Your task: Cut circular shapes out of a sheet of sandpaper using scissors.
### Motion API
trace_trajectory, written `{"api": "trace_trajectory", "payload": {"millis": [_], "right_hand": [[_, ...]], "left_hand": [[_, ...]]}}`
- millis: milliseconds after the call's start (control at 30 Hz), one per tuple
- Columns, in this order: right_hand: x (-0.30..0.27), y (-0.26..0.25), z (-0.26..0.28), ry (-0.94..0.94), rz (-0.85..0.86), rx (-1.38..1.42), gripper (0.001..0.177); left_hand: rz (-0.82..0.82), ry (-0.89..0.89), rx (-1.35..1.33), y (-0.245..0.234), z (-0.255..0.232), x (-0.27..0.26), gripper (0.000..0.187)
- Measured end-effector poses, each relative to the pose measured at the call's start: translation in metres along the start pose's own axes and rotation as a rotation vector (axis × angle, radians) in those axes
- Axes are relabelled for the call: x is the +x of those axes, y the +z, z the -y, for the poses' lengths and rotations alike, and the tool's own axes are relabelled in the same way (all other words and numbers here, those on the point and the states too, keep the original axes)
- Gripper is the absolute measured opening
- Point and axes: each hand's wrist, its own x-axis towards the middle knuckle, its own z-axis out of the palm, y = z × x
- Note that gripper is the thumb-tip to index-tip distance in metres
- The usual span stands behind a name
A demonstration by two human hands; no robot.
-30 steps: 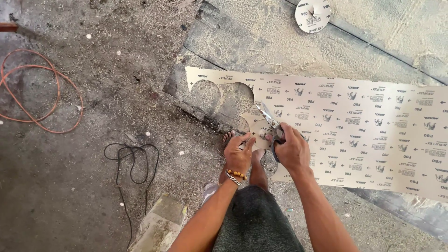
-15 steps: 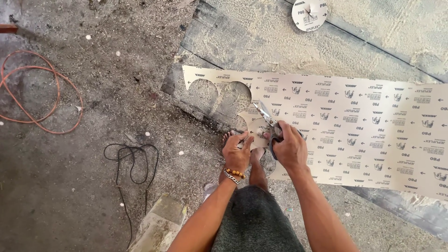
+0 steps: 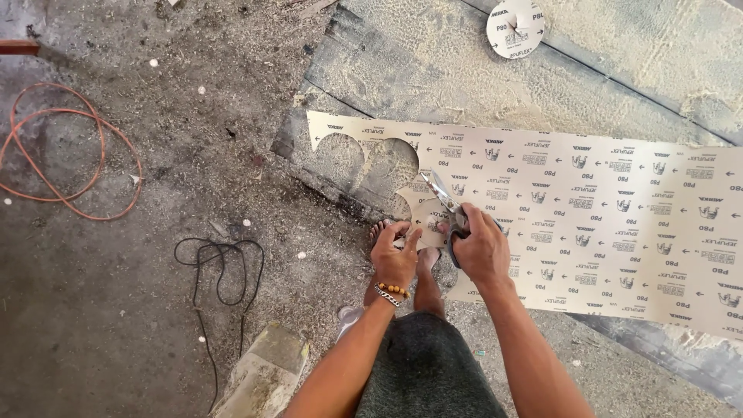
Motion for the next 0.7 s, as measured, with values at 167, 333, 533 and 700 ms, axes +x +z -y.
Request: {"api": "trace_trajectory", "payload": {"millis": [167,333,533,700], "right_hand": [[-0.001,0.0,-0.003,-0.068,-0.028,0.032,0.046],[-0.02,-0.022,-0.003,-0.026,-0.054,0.138,0.049],[-0.087,-0.042,0.018,0.526,-0.08,0.368,0.058],[-0.106,-0.03,0.05,0.597,-0.139,0.566,0.055]], "left_hand": [[0.09,-0.337,-0.011,-0.005,-0.034,0.014,0.028],[0.266,-0.569,-0.088,-0.005,-0.023,0.017,0.025],[0.234,-0.837,-0.693,-0.008,-0.015,-0.006,0.027],[0.211,-0.974,-0.747,-0.021,0.001,-0.029,0.041]]}}
